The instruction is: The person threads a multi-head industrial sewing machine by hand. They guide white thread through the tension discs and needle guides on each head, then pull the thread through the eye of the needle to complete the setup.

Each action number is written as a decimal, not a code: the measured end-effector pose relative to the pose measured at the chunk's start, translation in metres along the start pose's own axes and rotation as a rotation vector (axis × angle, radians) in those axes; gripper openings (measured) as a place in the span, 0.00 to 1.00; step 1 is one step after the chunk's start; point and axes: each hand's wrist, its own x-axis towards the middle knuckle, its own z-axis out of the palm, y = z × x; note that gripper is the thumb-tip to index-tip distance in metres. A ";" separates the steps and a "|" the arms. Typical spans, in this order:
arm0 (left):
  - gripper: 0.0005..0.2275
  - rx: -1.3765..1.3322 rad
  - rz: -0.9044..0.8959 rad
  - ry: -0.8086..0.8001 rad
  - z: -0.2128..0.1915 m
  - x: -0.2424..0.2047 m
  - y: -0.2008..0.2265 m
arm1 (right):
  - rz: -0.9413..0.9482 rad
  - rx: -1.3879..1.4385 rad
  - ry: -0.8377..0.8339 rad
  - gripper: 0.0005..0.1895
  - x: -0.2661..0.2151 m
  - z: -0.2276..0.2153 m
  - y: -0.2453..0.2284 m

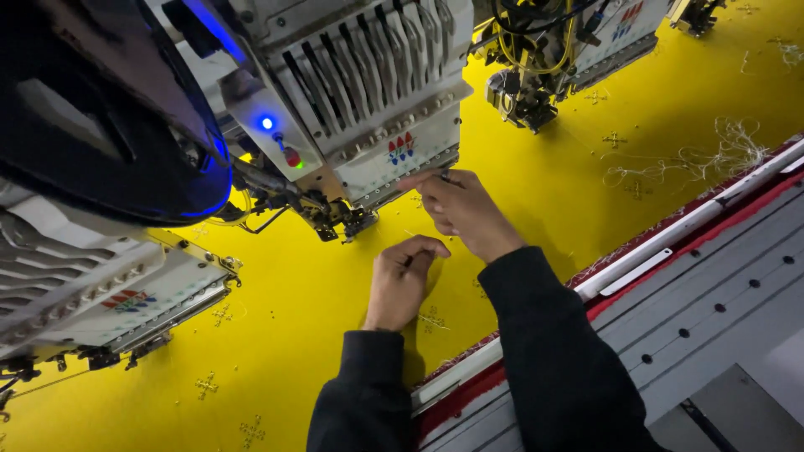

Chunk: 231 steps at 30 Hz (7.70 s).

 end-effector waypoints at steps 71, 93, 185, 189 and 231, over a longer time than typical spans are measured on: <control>0.15 -0.003 -0.225 0.192 -0.024 0.023 -0.007 | -0.299 -0.800 -0.131 0.07 -0.021 -0.003 -0.029; 0.05 -0.382 -0.250 0.219 -0.022 0.026 0.008 | -0.422 -0.708 -0.086 0.11 0.007 -0.042 0.002; 0.09 -1.401 -0.519 0.329 0.048 0.069 -0.009 | -0.808 -0.802 0.395 0.04 0.029 -0.021 0.019; 0.08 -1.415 -0.516 0.314 0.051 0.074 -0.026 | -0.789 -0.802 0.385 0.05 0.026 -0.019 0.015; 0.08 -1.362 -0.528 0.322 0.052 0.075 -0.025 | -0.761 -0.917 0.386 0.08 0.026 -0.018 0.015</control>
